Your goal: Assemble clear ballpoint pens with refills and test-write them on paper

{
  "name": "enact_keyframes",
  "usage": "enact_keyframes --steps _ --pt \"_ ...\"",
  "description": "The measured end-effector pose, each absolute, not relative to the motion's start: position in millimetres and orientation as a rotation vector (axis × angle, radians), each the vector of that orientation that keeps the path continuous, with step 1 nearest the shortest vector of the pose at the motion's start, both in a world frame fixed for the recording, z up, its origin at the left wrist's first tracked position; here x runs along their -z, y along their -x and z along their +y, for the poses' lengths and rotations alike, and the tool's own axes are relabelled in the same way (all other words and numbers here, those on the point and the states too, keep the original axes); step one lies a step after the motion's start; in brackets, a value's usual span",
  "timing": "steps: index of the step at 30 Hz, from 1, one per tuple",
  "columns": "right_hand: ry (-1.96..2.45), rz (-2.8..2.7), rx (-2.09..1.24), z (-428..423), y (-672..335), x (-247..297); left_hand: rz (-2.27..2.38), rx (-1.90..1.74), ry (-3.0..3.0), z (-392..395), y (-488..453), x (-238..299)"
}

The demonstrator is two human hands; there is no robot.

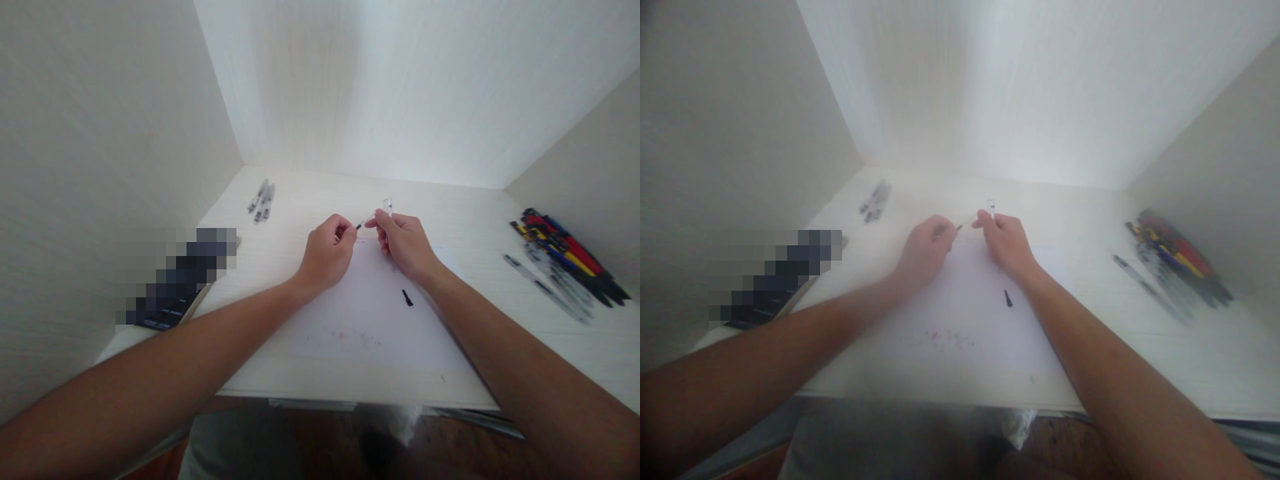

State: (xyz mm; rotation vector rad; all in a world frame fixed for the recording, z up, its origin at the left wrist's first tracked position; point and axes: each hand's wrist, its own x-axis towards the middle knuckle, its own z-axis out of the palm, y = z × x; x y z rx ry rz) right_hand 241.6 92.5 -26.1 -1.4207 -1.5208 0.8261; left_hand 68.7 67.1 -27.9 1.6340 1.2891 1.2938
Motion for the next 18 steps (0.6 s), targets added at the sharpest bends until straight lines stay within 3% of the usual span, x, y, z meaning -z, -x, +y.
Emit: enact_keyframes --steps 6,18 --pt "1.616 -1.972 -0.348 89.7 -246.8 11.8 1.314 -1.306 -1.634 68.4 -68.5 27.6" --pt "1.535 -2.209 -0.330 96.1 -263.3 16.8 1.296 -1.289 -1.643 68.6 -68.3 29.0"
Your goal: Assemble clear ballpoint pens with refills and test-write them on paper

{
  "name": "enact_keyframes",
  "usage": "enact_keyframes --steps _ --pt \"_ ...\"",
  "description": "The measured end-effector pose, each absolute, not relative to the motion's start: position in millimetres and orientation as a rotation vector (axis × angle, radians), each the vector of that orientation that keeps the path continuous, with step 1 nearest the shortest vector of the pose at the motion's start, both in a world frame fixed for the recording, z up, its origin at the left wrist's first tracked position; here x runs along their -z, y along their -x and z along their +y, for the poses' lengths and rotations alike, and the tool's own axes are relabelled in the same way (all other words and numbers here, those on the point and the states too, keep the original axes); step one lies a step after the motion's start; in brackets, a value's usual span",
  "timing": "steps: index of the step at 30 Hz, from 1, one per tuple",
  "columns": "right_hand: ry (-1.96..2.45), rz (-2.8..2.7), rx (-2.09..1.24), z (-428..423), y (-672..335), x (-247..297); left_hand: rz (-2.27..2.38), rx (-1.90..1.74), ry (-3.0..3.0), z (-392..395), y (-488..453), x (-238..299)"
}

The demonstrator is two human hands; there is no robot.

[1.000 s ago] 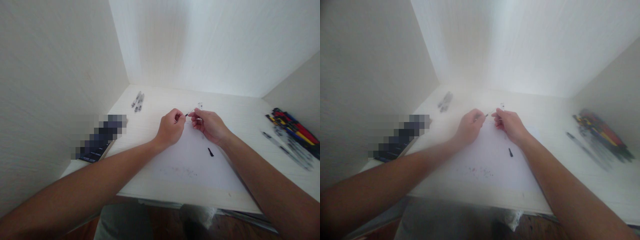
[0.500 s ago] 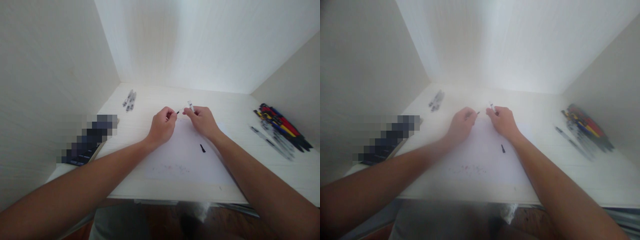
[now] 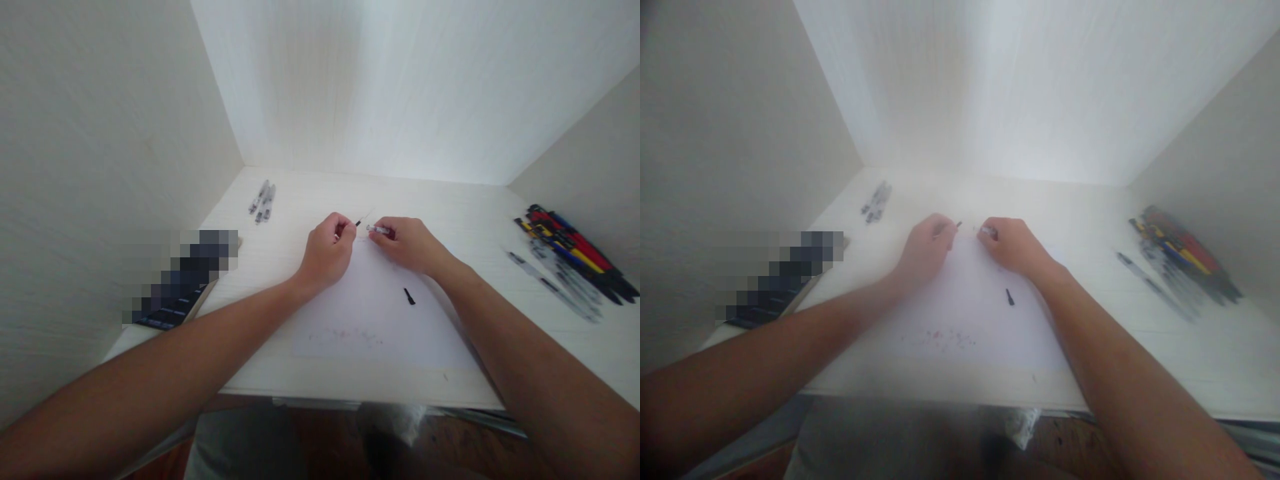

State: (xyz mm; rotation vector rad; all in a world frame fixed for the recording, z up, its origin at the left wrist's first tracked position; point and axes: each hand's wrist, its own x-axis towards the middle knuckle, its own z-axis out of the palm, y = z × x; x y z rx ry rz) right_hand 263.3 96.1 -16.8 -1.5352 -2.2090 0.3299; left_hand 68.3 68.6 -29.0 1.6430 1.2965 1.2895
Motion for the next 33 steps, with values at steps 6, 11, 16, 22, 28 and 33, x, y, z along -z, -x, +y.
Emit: enact_keyframes --steps 6,11,16,22,28,33 --pt "1.466 -2.327 -0.240 98.5 -263.4 19.5 1.291 -1.271 -1.646 68.1 -69.0 26.1" --pt "1.493 -2.314 -0.280 98.7 -263.7 20.2 1.279 -1.281 -1.650 67.6 -68.2 27.2" --pt "1.376 -2.115 -0.454 92.5 -258.5 11.7 1.264 -1.282 -1.651 68.6 -68.1 30.5" --pt "1.200 -1.758 -0.974 83.5 -252.2 0.4 1.223 -1.290 -1.685 67.7 -68.4 30.0" --pt "1.102 -1.553 -1.274 81.3 -244.5 7.2 1.137 -1.298 -1.676 66.9 -69.4 29.3" --pt "1.128 -1.307 -1.396 80.6 -239.4 3.6 1.161 -1.255 -1.684 68.1 -67.8 28.0"
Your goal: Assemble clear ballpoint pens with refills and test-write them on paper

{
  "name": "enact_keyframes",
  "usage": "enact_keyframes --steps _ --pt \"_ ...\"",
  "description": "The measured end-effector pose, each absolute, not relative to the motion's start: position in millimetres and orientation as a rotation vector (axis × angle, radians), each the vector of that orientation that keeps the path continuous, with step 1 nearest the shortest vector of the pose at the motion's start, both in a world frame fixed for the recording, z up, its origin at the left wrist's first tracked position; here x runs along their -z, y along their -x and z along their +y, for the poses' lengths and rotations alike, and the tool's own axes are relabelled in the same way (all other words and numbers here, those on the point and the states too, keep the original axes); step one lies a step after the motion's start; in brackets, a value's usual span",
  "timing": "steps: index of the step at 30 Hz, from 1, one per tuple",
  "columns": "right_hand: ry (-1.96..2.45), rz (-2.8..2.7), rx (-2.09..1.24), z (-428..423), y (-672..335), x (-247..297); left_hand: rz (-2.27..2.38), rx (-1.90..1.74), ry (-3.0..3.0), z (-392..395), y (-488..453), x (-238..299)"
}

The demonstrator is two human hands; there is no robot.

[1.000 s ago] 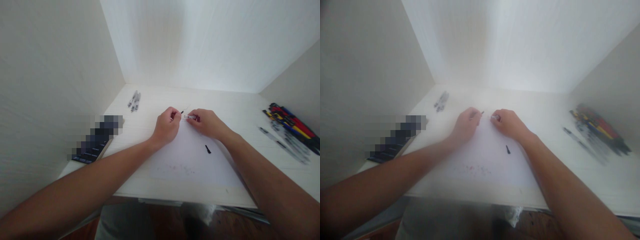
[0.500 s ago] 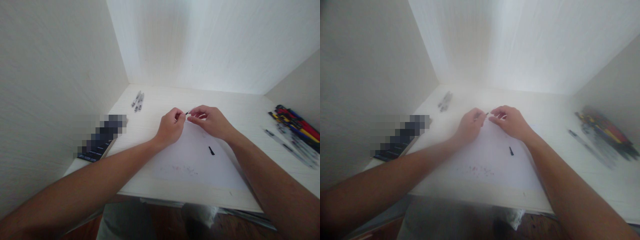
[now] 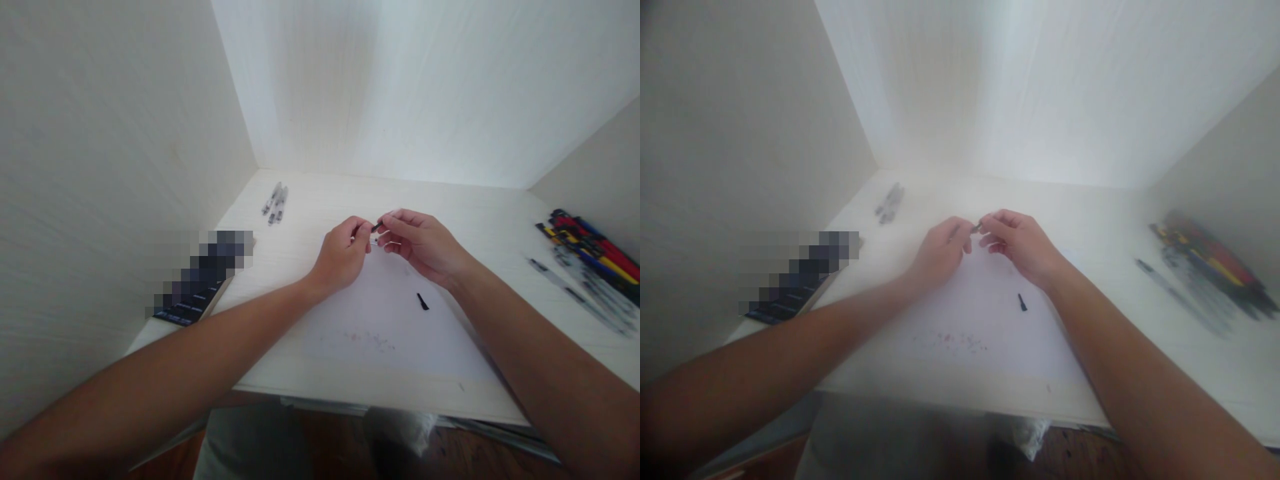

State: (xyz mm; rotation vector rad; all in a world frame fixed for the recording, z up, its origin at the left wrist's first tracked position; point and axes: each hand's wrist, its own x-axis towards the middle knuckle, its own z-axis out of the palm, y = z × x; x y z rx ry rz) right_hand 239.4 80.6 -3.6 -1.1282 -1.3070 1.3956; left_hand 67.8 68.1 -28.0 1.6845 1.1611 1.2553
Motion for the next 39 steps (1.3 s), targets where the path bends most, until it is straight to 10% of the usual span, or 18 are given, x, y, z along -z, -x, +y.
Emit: enact_keyframes --steps 39 --pt "1.152 -1.006 -1.302 86.2 -239.3 -4.4 0.922 -1.186 -1.099 70.0 -67.8 25.0"
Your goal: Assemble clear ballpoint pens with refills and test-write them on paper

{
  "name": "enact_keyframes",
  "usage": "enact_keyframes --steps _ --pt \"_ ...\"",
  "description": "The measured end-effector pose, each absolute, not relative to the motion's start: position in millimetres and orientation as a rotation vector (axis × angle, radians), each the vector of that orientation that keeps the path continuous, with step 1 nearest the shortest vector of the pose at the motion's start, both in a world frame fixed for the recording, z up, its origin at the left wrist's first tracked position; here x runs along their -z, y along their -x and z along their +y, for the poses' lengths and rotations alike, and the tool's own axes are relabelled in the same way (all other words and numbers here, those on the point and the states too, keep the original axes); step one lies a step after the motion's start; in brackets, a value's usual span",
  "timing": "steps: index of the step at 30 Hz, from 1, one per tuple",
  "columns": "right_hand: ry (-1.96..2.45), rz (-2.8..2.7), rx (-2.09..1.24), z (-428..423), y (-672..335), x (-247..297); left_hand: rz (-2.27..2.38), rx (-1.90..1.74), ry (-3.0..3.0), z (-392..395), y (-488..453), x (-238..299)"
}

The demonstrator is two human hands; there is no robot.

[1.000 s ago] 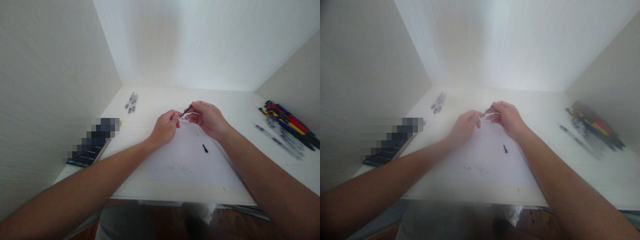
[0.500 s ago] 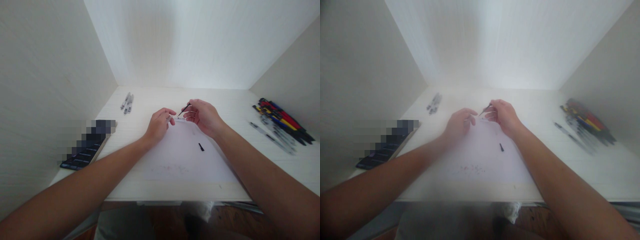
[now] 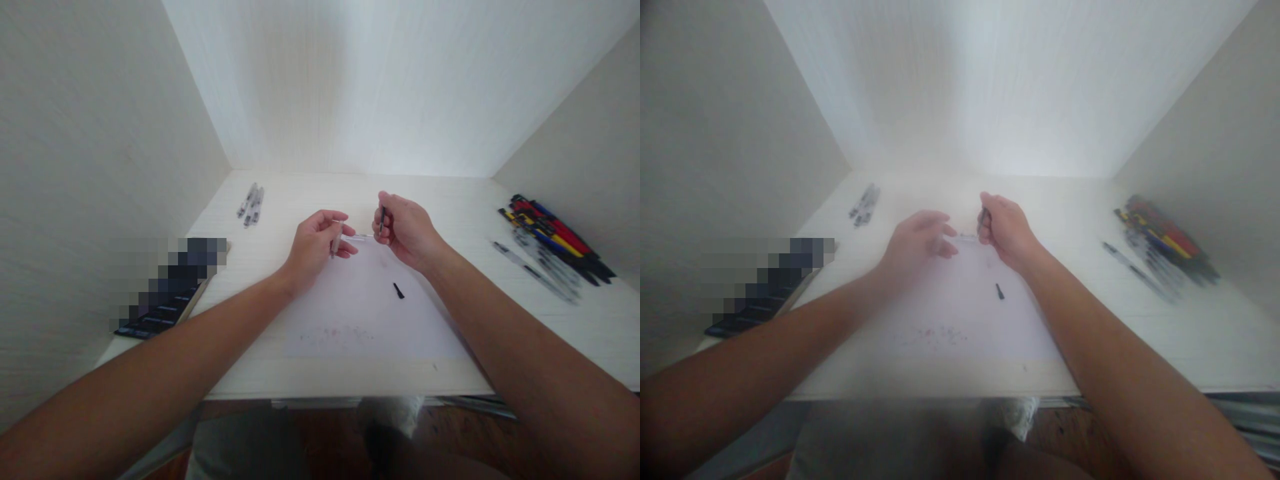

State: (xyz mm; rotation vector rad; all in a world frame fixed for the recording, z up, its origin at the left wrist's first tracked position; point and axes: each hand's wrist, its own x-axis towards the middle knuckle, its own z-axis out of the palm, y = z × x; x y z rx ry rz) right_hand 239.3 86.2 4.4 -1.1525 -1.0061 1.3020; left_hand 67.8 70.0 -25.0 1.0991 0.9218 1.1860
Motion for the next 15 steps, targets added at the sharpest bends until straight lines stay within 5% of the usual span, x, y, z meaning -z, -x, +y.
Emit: enact_keyframes --steps 15 --pt "1.128 -1.074 -1.302 88.3 -243.1 -5.5 0.839 -1.191 -0.993 68.2 -67.6 27.6"
